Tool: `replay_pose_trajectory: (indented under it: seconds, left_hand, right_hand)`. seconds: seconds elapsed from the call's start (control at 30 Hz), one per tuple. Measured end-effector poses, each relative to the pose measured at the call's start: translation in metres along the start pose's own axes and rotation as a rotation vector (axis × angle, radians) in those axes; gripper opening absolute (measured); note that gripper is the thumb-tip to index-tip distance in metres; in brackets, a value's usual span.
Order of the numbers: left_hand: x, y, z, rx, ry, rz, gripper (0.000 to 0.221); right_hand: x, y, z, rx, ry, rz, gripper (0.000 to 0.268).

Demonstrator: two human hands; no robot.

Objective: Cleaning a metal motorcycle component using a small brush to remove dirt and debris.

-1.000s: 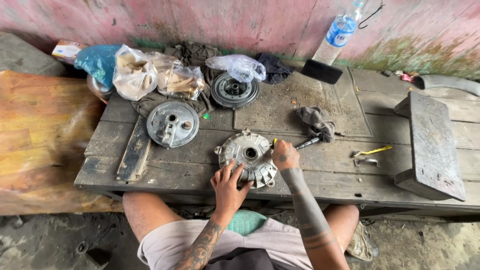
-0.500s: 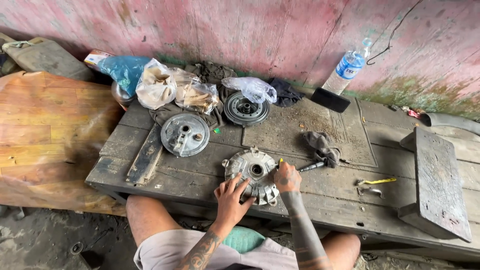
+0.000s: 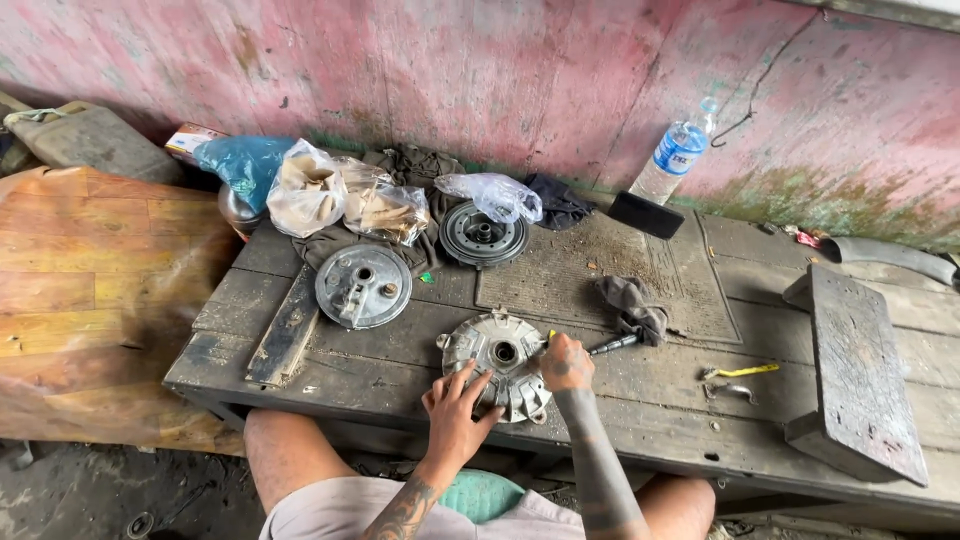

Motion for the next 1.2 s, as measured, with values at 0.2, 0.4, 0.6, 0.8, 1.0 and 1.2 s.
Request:
replay_pose_trajectory:
  seconds: [0.2, 0.4, 0.6, 0.8, 1.0, 1.2]
  left_hand:
    - [0.008, 0.008, 0.002, -0.019, 0.016, 0.01, 0.066]
    - [0.003, 0.005, 0.003, 0.001, 0.03, 0.014, 0.065]
    - [0.001, 0.004, 0.002, -0.017, 0.034, -0.004, 0.067]
    - [0.0, 0.003, 0.003, -0.01, 0.021, -0.009, 0.065]
    - [-0.011, -0.004, 0.0, 0.119, -0.069, 0.031, 0.065]
    - [-0.012, 0.006, 0.013, 0.262, -0.006, 0.121, 0.084]
  right_hand:
    - [0.01, -0.018, -0.016, -0.363, -0.522, 0.055, 0.008]
    - [0.001, 0.002, -0.015, -0.19, -0.064, 0.095, 0.022]
    - [0.014, -0.015, -0.004, -0.144, -0.068, 0.096, 0.018]
    - [-0.02, 0.002, -0.039, -0.248, -0.343, 0.23, 0.015]
    - [-0.013, 0.008, -0.069, -0.173, -0.138, 0.374, 0.029]
    - [-0.019, 0.002, -0.103, -0.186, -0.279, 0.408, 0.037]
Point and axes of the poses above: each hand's wrist, its own z-axis towards the middle knuckle, its own x-axis out of the palm, y = z × x, the point moved 9 cm from there along z, towards the middle knuckle, and after that the axes turned 12 degrees about -x, right-handed, at the moved point
